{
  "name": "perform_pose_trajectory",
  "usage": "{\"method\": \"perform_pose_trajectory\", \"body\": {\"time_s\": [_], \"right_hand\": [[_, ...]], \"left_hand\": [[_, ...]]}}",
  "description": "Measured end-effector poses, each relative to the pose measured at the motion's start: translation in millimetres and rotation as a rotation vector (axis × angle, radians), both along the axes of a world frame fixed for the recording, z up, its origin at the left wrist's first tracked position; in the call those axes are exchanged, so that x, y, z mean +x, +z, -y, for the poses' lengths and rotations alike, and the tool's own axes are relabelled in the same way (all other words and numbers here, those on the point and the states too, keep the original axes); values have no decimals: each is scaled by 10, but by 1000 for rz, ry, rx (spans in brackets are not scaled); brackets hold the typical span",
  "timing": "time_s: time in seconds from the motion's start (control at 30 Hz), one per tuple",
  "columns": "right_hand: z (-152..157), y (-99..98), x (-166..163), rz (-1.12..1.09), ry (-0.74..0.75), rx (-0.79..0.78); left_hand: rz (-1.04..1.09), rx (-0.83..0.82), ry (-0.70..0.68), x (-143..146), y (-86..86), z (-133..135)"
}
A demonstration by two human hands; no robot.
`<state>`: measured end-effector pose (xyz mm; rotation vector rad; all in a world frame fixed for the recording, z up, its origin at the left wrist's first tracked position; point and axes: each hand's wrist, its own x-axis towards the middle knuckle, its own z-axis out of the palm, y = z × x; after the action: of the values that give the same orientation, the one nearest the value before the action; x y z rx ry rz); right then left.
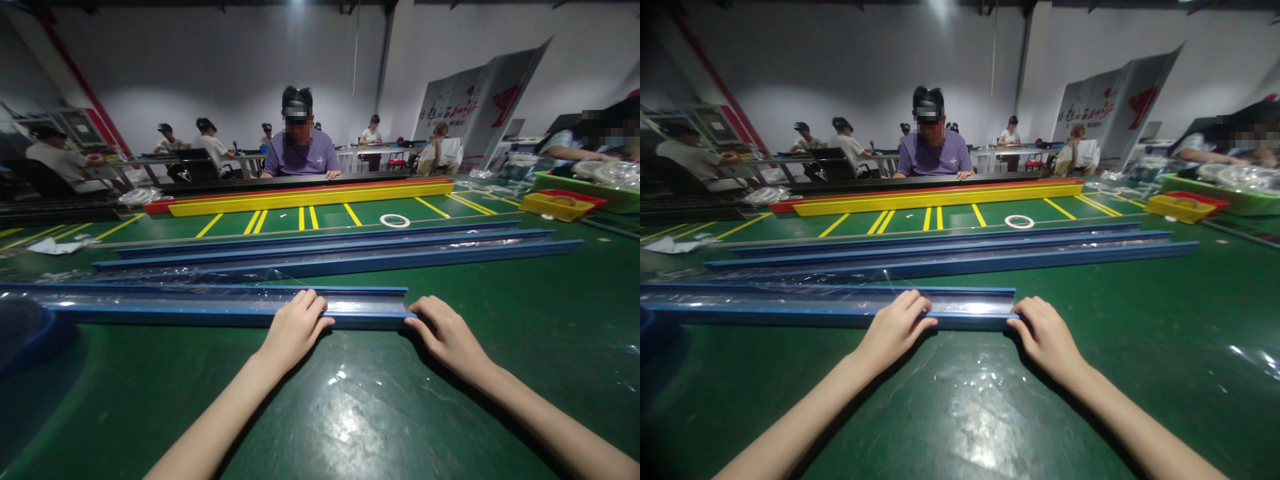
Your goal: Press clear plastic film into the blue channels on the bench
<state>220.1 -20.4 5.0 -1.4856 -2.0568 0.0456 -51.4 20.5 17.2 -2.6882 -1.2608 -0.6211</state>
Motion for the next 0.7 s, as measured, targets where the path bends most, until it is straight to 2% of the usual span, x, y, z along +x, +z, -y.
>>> {"method": "perform_pose_trajectory", "body": {"time_s": [0.53, 0.7], "right_hand": [[-17, 4, -13, 3, 19, -12], [-30, 3, 10, 138, -14, 61]], "left_hand": [[-36, 120, 69, -7, 25, -16], [-69, 271, 49, -41, -42, 1]]}}
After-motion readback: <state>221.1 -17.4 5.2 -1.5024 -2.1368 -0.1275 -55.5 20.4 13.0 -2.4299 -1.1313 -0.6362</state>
